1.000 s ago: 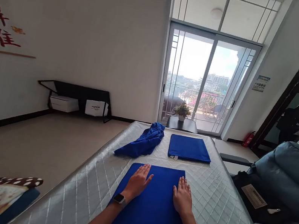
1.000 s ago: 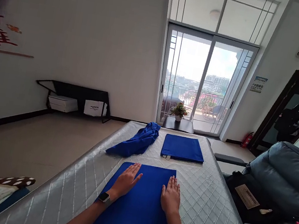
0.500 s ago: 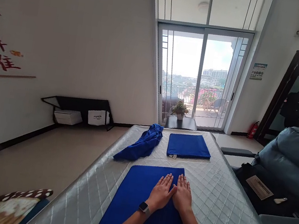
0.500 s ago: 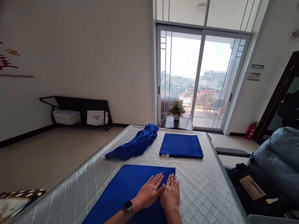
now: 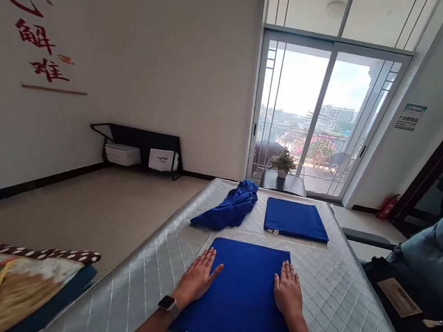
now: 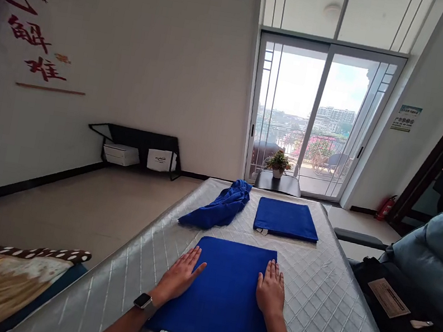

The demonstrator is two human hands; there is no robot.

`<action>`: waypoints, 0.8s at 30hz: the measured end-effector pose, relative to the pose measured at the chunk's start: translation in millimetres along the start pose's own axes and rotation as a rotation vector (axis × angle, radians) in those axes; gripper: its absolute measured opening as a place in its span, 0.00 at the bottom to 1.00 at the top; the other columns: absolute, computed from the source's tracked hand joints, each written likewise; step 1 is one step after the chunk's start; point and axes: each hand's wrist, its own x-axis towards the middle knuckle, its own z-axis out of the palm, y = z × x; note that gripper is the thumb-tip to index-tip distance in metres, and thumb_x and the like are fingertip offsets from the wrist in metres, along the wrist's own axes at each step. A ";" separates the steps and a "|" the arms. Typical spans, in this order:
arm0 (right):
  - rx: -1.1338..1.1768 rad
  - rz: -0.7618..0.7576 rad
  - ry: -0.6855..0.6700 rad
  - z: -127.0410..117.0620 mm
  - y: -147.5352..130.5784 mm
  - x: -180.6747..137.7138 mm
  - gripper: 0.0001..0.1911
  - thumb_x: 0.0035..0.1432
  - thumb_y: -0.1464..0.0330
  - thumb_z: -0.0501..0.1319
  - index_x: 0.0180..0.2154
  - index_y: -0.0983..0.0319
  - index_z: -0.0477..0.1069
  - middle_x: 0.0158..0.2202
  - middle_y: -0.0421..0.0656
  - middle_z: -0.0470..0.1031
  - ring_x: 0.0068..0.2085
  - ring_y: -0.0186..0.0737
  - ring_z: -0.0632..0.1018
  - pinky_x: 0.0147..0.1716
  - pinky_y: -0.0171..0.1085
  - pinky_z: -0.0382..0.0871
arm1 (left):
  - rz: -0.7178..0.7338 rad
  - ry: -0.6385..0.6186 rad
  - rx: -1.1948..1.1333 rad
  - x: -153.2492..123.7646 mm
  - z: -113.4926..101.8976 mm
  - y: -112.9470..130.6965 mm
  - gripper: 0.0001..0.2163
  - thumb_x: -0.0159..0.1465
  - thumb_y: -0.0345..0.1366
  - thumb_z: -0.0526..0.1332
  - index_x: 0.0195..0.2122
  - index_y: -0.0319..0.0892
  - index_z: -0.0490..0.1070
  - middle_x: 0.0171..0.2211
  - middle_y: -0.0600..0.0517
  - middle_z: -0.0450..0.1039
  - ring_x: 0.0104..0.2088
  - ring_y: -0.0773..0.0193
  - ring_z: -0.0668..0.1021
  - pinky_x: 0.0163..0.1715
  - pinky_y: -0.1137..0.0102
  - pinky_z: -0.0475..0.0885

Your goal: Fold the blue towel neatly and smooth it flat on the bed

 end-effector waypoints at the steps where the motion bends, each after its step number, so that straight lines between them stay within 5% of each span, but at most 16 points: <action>1: -0.019 0.002 0.006 0.0 -0.4 -0.3 0.33 0.69 0.60 0.38 0.69 0.70 0.45 0.71 0.46 0.44 0.71 0.41 0.45 0.68 0.44 0.37 | -0.007 0.020 -0.010 -1.2 1.8 -4.5 0.38 0.69 0.59 0.35 0.69 0.32 0.48 0.70 0.42 0.47 0.70 0.55 0.52 0.68 0.58 0.50; 10: -0.192 -0.011 0.025 -15.3 -7.7 -10.2 0.31 0.69 0.63 0.38 0.68 0.70 0.49 0.70 0.48 0.47 0.70 0.44 0.48 0.67 0.47 0.41 | -0.014 0.122 -0.095 -2.1 3.3 -2.2 0.38 0.69 0.59 0.39 0.68 0.32 0.51 0.69 0.41 0.50 0.69 0.53 0.55 0.68 0.56 0.53; 17: -0.144 -0.076 -0.044 -9.7 -0.7 -52.7 0.32 0.69 0.61 0.36 0.69 0.69 0.46 0.71 0.46 0.45 0.70 0.41 0.47 0.67 0.45 0.45 | -0.014 0.129 -0.113 -2.7 2.4 -3.4 0.39 0.68 0.60 0.39 0.68 0.31 0.52 0.69 0.40 0.51 0.69 0.53 0.56 0.67 0.56 0.54; 24: -0.095 -0.061 -0.016 -4.9 -5.0 -72.5 0.33 0.69 0.59 0.38 0.69 0.70 0.44 0.71 0.46 0.42 0.71 0.42 0.46 0.68 0.46 0.43 | -0.001 0.318 -0.017 -5.4 -6.4 14.6 0.37 0.68 0.59 0.42 0.68 0.34 0.52 0.67 0.39 0.57 0.68 0.49 0.59 0.66 0.52 0.56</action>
